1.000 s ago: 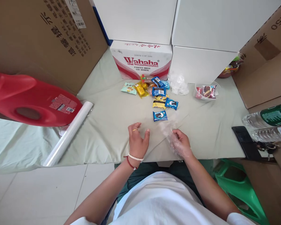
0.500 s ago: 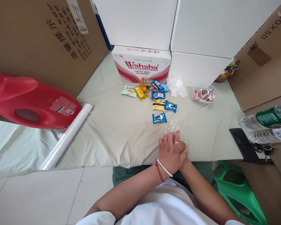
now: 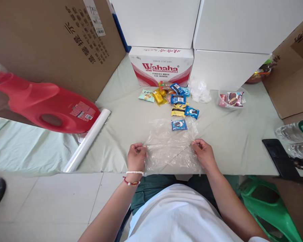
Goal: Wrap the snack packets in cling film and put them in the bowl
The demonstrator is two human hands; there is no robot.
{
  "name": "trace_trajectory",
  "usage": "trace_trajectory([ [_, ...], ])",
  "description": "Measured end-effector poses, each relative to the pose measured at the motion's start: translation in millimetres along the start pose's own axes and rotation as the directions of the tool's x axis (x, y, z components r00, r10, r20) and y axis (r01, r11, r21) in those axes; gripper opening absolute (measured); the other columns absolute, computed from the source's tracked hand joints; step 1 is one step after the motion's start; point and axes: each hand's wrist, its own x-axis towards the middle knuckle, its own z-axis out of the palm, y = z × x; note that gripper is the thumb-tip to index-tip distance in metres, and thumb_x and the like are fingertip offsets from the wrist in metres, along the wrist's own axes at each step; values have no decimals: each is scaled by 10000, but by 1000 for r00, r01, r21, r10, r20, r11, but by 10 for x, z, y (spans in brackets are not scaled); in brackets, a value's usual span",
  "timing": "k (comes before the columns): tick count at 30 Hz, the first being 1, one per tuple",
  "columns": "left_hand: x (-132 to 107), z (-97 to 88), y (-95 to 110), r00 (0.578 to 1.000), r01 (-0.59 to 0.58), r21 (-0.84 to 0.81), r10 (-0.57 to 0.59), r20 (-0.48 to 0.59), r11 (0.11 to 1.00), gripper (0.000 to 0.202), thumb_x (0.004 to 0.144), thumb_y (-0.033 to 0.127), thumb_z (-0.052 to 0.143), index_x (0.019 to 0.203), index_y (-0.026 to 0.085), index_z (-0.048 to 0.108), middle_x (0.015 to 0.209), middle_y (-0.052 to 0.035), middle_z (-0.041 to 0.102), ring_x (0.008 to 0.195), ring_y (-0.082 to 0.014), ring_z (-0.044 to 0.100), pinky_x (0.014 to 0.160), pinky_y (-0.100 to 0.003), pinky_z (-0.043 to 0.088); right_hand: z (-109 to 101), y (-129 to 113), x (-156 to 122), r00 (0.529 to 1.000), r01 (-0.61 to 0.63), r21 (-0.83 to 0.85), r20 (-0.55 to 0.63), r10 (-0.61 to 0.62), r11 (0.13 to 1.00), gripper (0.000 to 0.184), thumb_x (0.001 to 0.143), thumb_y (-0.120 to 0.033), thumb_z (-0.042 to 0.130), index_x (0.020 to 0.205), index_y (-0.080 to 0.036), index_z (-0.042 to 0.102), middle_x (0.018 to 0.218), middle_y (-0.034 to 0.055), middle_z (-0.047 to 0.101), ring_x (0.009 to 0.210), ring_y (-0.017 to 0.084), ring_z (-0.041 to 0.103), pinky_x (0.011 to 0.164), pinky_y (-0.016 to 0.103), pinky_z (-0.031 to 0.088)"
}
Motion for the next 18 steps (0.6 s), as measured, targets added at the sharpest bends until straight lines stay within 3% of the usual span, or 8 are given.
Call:
trace_trajectory([
  [2,-78,-139,-44,953,-252,222,281,-114,942,401,698,334,728,1051,192,601,976,-68,653,810,-212,655,720,-366,538,2,-2,-10,1000,14,-29,-4,-14,999,401,811,-625,679,870,-232,623,648,-37,532,523,142,426,491,278,350],
  [3,-124,-178,-45,880,-414,339,467,-88,845,380,720,290,711,1078,194,625,1079,-111,658,975,-257,664,837,-423,547,9,-9,-20,1000,29,-58,-5,-30,998,393,822,-619,668,868,-231,627,661,-29,550,534,145,434,501,278,357],
  [5,-188,-191,-14,664,-723,415,721,197,553,278,798,205,632,1071,227,677,1179,-132,677,1220,-301,615,1037,-509,481,29,-29,-43,998,68,-123,-1,-68,990,381,840,-609,645,867,-230,636,694,-12,590,560,153,459,526,281,374],
  [7,-181,-132,39,436,-899,292,728,529,327,286,852,131,533,1046,257,702,1202,-104,715,1313,-280,591,1124,-517,424,41,-44,-59,995,100,-174,8,-100,980,374,853,-603,627,868,-229,642,711,-3,618,575,160,481,548,284,387],
  [8,-151,-89,60,364,-931,236,687,629,278,316,866,113,496,1061,256,701,1240,-97,718,1339,-266,583,1136,-504,420,37,-45,-63,994,110,-193,11,-110,975,372,857,-600,621,869,-229,644,710,-3,622,578,162,486,554,285,390],
  [9,-109,-43,71,339,-940,219,648,682,262,336,885,113,466,1095,241,695,1301,-103,705,1366,-258,567,1142,-494,420,22,-40,-65,993,118,-208,11,-118,971,371,860,-598,618,870,-227,646,707,-4,624,583,164,493,560,285,394],
  [14,47,67,-63,475,-878,412,553,685,244,453,1021,323,413,1403,144,575,1555,-196,527,1463,-288,482,1227,-529,302,-237,31,-120,991,106,-220,-50,-120,970,370,844,-584,645,888,-217,665,745,8,652,627,164,528,584,284,412],
  [18,-17,20,-207,456,-880,452,519,722,145,588,1044,401,394,1597,203,388,1645,-164,402,1524,-300,404,1281,-570,113,-510,4,-188,999,-25,-80,18,26,996,410,800,-619,691,865,-218,634,706,3,641,575,145,523,514,272,391],
])
